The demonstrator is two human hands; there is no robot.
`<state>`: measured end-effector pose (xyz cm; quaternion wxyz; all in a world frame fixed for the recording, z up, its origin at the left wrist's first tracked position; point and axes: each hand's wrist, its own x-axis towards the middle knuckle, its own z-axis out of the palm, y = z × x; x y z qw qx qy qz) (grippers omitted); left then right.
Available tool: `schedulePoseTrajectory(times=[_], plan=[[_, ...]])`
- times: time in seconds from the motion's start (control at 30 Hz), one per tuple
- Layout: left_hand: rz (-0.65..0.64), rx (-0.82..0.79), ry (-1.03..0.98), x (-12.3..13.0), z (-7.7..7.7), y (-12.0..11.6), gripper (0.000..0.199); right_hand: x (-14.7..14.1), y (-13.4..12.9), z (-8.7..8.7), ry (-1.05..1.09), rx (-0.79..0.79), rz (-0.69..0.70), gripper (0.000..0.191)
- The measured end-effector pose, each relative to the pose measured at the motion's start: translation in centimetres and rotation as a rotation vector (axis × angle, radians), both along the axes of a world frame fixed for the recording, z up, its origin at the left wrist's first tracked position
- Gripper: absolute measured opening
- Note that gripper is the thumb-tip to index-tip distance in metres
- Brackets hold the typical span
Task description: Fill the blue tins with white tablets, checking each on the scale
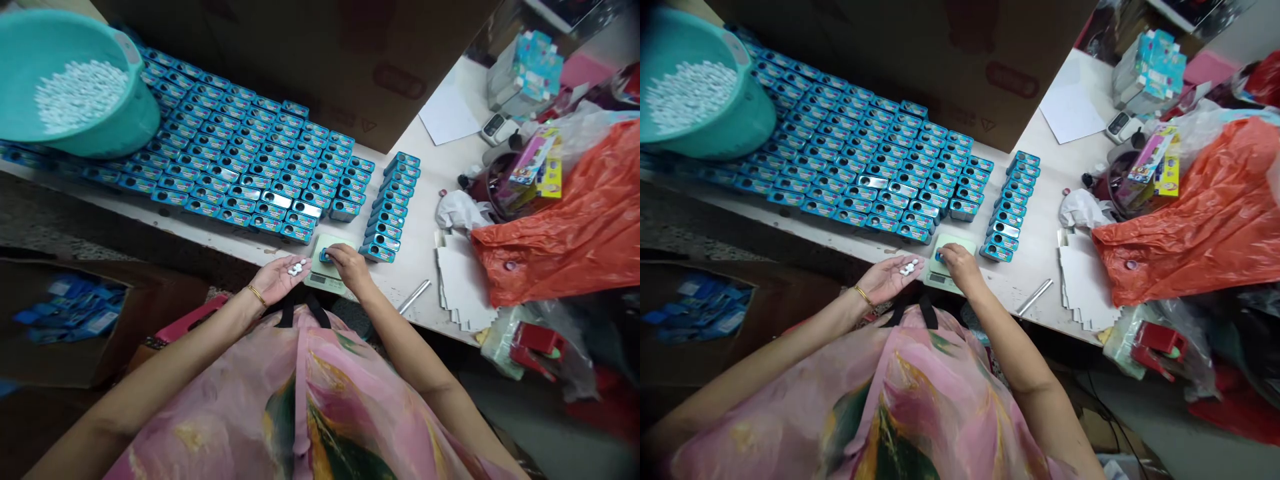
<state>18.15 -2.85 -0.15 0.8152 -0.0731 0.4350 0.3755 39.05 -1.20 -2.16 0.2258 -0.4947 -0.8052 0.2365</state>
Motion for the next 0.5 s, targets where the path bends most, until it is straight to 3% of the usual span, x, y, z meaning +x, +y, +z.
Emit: schedulePoseTrajectory(times=[0.13,0.3,0.5], plan=[[-0.022,0.010,-0.052,-0.4,0.1,-1.0,0.022,-1.5,-1.6,1.5,0.087,0.055,-0.047,0.025],[-0.012,-0.021,-0.131,-2.1,0.1,-3.4,0.023,-6.8,-4.7,3.8,-0.142,0.032,0.349,0.020],[-0.046,-0.098,-0.058,-4.5,-0.1,-5.8,0.029,-10.1,-5.4,4.1,-0.279,0.013,0.635,0.010]])
